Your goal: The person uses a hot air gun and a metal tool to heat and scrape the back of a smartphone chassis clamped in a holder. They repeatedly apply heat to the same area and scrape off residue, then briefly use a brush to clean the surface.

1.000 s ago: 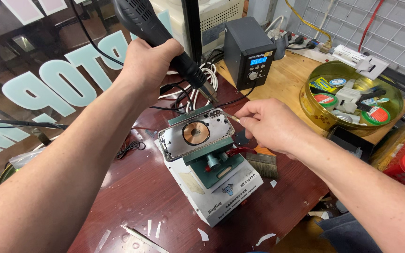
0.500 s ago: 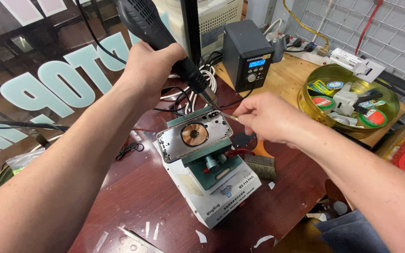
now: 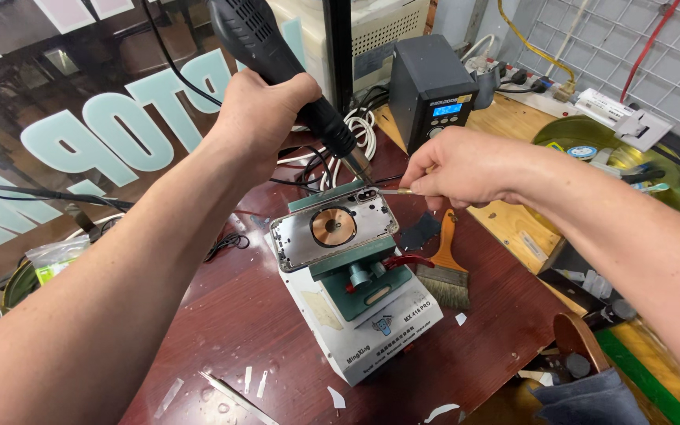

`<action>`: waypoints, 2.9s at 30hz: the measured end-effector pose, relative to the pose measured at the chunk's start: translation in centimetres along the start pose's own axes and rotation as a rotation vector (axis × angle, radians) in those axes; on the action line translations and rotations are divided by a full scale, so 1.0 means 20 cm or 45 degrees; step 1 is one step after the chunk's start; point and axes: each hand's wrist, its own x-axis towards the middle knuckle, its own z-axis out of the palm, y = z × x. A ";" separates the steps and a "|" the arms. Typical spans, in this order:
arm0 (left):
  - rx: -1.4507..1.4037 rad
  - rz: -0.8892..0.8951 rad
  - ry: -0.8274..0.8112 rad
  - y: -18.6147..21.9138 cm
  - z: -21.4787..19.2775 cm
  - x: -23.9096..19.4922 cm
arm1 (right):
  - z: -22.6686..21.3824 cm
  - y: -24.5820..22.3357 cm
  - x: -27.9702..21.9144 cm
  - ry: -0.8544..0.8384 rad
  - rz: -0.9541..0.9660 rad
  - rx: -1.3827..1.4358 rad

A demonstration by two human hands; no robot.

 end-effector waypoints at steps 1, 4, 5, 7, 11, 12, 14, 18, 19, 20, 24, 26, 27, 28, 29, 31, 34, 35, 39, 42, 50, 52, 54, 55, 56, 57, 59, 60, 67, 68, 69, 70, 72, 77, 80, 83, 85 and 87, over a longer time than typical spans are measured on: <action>0.000 0.014 -0.004 0.00 0.00 0.00 | -0.02 0.01 0.02 -0.015 -0.043 -0.033; 0.005 0.016 0.003 0.02 0.01 -0.01 | -0.08 0.03 0.07 -0.062 -0.142 -0.125; 0.007 0.007 0.011 0.02 0.01 -0.01 | -0.10 0.03 0.09 -0.091 -0.159 -0.147; 0.037 0.031 0.016 0.02 0.00 -0.03 | -0.14 0.04 0.12 -0.146 -0.195 -0.192; 0.067 0.042 0.046 0.02 0.02 -0.03 | -0.18 0.06 0.18 -0.277 -0.270 -0.121; 0.047 0.035 0.042 0.02 0.02 -0.03 | -0.19 0.06 0.20 -0.285 -0.265 -0.140; 0.006 0.021 0.041 0.02 0.03 -0.03 | -0.21 0.04 0.23 -0.333 -0.291 -0.180; -0.014 0.005 0.064 0.01 0.04 -0.04 | -0.28 -0.01 0.31 -0.428 -0.394 -0.318; -0.021 0.004 0.076 0.01 0.04 -0.04 | -0.30 -0.02 0.34 -0.440 -0.421 -0.371; -0.028 0.003 0.087 0.00 0.03 -0.03 | -0.31 -0.02 0.36 -0.468 -0.409 -0.348; -0.036 0.051 0.105 -0.04 0.02 -0.02 | -0.31 0.04 0.44 -0.571 -0.349 -0.171; -0.044 0.113 0.103 -0.07 0.01 -0.01 | -0.31 0.08 0.47 -0.614 -0.331 -0.078; -0.045 0.143 0.092 -0.07 0.00 0.00 | -0.31 0.11 0.49 -0.639 -0.326 -0.048; -0.045 0.173 0.080 -0.08 0.00 0.00 | -0.30 0.13 0.51 -0.664 -0.320 -0.019; -0.046 0.205 0.066 -0.08 0.00 -0.01 | -0.30 0.15 0.53 -0.688 -0.304 0.015; -0.070 0.136 0.080 -0.08 0.00 -0.01 | -0.31 0.18 0.53 -0.733 -0.268 0.083; -0.102 0.128 0.127 -0.05 -0.01 -0.01 | -0.33 0.16 0.51 -0.729 -0.123 0.409; -0.109 0.131 0.144 -0.05 -0.02 -0.03 | -0.31 0.14 0.49 -0.665 -0.109 0.382; -0.133 0.167 0.169 -0.05 -0.03 -0.04 | -0.23 0.18 0.31 -0.422 -0.155 0.347; -0.059 0.114 0.265 -0.05 -0.04 -0.07 | -0.11 0.16 0.16 -0.152 -0.236 0.259; -0.146 -0.021 0.332 -0.07 -0.02 -0.12 | 0.04 0.23 0.01 0.157 -0.396 0.162; -0.142 0.027 0.340 -0.06 -0.01 -0.13 | 0.04 0.23 0.00 0.149 -0.398 0.191; -0.140 0.037 0.347 -0.07 0.00 -0.15 | 0.05 0.24 -0.02 0.113 -0.369 0.239; -0.139 0.034 0.348 -0.07 0.00 -0.15 | 0.06 0.23 -0.03 0.098 -0.356 0.263; -0.139 0.031 0.350 -0.06 0.00 -0.16 | 0.06 0.22 -0.05 0.078 -0.315 0.291; -0.132 0.028 0.356 -0.06 0.01 -0.16 | 0.06 0.21 -0.06 0.058 -0.274 0.317; -0.120 0.022 0.366 -0.06 0.02 -0.17 | 0.06 0.18 -0.09 0.021 -0.233 0.359; -0.118 0.024 0.371 -0.06 0.02 -0.17 | 0.07 0.17 -0.10 0.003 -0.233 0.375; -0.100 0.008 0.373 -0.04 0.05 -0.16 | 0.08 0.14 -0.11 0.039 -0.134 0.273; -0.088 0.004 0.375 -0.03 0.06 -0.17 | 0.08 0.14 -0.10 0.033 -0.133 0.283; -0.083 0.004 0.368 -0.03 0.06 -0.17 | 0.06 0.14 -0.09 0.029 -0.132 0.294; -0.078 0.005 0.360 -0.03 0.06 -0.18 | 0.05 0.14 -0.06 0.025 -0.131 0.305; -0.075 0.008 0.349 -0.02 0.06 -0.18 | -0.03 0.14 -0.02 -0.084 -0.167 0.375; -0.095 0.020 0.337 -0.01 0.07 -0.18 | -0.03 0.21 0.03 -0.076 -0.246 0.522; -0.089 0.018 0.310 -0.02 0.06 -0.18 | 0.06 0.25 -0.01 0.043 -0.256 0.652; -0.057 0.027 0.302 -0.03 0.06 -0.17 | 0.12 0.26 -0.03 0.030 -0.262 0.623; -0.062 0.009 0.335 -0.03 0.05 -0.16 | 0.13 0.25 -0.03 0.092 -0.318 0.535; -0.065 -0.006 0.349 -0.03 0.04 -0.16 | 0.14 0.24 -0.04 0.135 -0.353 0.478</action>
